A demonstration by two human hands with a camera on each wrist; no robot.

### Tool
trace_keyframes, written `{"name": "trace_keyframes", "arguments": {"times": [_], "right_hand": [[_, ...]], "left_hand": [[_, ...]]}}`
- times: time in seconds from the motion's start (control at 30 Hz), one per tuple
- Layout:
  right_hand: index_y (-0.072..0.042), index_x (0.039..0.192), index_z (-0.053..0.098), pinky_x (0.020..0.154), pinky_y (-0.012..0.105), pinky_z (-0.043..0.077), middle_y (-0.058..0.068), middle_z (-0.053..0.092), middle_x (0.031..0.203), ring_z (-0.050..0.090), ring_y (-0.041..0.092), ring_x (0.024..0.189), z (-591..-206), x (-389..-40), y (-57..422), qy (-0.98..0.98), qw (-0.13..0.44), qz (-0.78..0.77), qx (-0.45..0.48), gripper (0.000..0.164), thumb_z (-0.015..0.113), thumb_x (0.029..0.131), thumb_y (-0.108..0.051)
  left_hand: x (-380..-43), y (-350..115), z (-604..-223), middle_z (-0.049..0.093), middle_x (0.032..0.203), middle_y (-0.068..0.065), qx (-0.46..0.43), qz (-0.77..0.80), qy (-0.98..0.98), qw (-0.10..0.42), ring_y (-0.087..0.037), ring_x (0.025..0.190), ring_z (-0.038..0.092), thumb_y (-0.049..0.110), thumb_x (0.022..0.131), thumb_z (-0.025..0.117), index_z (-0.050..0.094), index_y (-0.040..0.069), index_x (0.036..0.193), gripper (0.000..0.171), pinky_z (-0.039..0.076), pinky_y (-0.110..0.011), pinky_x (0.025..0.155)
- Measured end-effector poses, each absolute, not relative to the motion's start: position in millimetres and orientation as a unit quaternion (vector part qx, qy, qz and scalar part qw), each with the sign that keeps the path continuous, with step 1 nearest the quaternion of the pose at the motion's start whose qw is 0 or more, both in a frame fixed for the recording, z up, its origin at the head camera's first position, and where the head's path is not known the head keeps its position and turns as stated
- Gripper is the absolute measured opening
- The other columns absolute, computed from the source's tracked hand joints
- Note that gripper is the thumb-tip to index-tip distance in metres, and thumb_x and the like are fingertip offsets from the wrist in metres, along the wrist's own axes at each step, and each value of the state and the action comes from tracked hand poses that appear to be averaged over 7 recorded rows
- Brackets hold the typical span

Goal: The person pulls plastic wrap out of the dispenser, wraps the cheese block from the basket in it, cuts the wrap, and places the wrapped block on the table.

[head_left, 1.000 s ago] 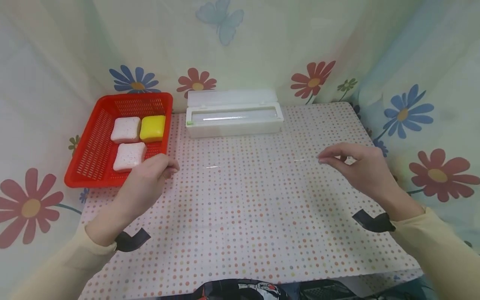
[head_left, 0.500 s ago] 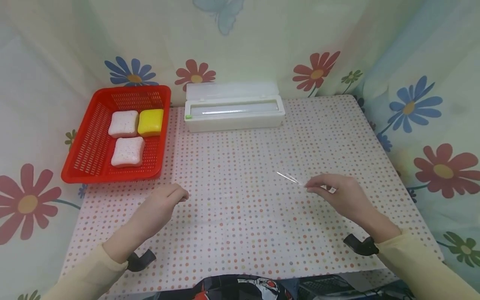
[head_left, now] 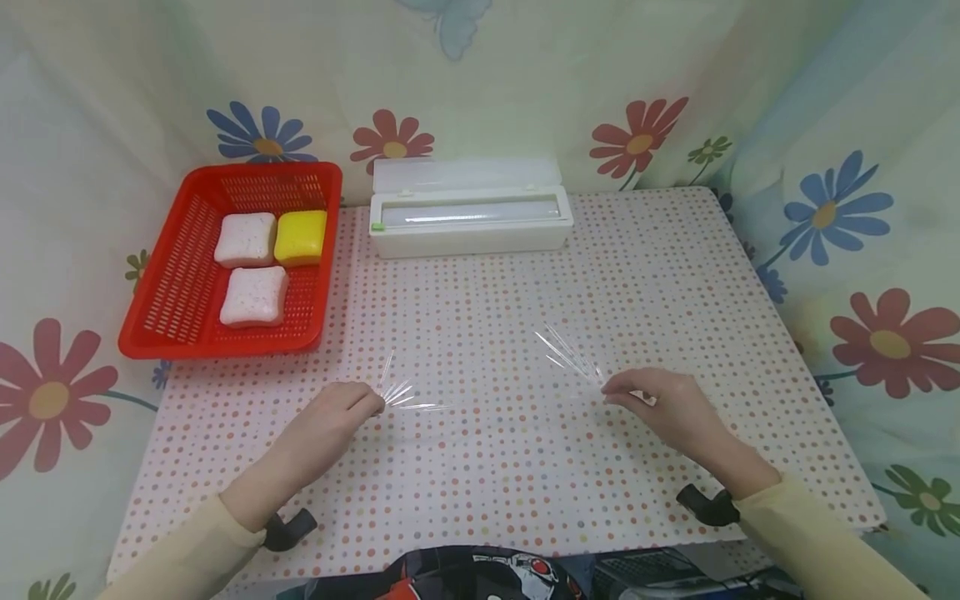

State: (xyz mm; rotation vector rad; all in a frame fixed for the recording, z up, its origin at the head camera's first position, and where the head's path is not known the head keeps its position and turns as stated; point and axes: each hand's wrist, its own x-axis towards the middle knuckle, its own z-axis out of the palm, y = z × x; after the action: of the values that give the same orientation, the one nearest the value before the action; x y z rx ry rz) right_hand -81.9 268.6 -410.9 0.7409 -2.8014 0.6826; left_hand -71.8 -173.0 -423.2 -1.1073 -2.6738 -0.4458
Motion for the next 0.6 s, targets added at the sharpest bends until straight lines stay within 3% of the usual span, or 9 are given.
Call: {"name": "trace_keyframes", "arguments": {"times": [0.33,0.6], "right_hand": [[-0.010,0.092,0.072,0.065,0.033,0.055,0.002,0.071,0.084,0.067,0.017,0.074,-445.8,-85.3,262.6,-0.931,0.129,0.143,0.311,0.020,0.078,0.073,-0.007],[-0.010,0.097,0.068,0.068,0.031,0.054,0.002,0.069,0.083,0.064,0.016,0.073,-477.9,-86.5,258.6,-0.928,0.134,0.084,0.337,0.022,0.074,0.076,-0.010]], "left_hand": [[-76.6,-174.8,-459.4,0.059,0.093,0.000,-0.378,-0.104,-0.915,0.090,-0.015,0.085,0.057,-0.005,0.076,0.072,0.058,0.012,0.100,0.033,0.050,-0.032,0.080],[-80.4,-171.6,-480.6,0.055,0.087,0.000,-0.374,-0.062,-0.923,0.067,-0.016,0.082,0.054,0.000,0.080,0.069,0.057,0.012,0.096,0.023,0.049,-0.033,0.081]]}}
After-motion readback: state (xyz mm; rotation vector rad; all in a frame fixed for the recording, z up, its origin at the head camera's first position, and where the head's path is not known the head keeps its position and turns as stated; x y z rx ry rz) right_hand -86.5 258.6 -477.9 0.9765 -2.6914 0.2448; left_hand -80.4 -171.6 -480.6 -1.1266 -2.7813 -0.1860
